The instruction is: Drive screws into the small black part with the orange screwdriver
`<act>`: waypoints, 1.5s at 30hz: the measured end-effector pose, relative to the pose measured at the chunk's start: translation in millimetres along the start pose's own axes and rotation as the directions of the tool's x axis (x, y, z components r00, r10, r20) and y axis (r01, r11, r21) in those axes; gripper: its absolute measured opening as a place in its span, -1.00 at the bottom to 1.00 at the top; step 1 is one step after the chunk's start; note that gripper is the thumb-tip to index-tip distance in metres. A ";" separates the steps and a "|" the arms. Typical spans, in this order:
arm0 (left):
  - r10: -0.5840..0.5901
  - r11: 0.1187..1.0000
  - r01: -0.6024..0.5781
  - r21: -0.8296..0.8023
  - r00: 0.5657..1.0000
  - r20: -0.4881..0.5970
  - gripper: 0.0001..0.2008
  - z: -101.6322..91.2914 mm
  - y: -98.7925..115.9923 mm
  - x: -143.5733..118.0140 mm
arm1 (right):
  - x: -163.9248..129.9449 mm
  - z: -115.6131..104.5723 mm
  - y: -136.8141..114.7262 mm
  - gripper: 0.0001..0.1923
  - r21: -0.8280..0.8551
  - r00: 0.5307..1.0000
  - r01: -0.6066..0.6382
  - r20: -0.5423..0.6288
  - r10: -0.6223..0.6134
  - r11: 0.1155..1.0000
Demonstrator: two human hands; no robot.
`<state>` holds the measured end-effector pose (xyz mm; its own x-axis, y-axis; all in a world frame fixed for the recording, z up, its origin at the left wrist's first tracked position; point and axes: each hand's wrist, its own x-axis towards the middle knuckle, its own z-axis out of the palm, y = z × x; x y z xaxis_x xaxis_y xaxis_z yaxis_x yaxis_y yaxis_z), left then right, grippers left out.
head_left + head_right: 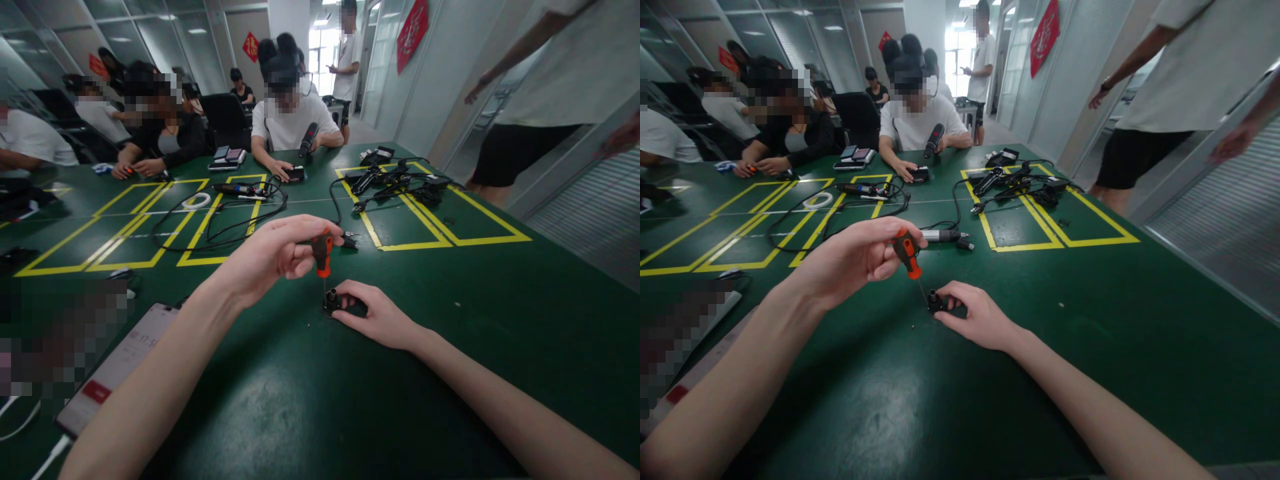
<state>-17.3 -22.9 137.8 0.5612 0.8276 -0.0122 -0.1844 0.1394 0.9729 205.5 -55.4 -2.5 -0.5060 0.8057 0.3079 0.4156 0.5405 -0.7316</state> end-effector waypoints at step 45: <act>-0.013 0.999 0.012 0.033 1.000 0.009 -0.69 1.3 -3.8 0.5 | 0.1 -0.9 -1.2 -0.88 -0.001 1.000 -0.004 -0.007 0.004 1.000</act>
<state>-15.2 -23.8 134.4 0.5708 0.8208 -0.0223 -0.1510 0.1316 0.9797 205.6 -55.8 -1.0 -0.4991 0.8096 0.3090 0.4181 0.5373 -0.7325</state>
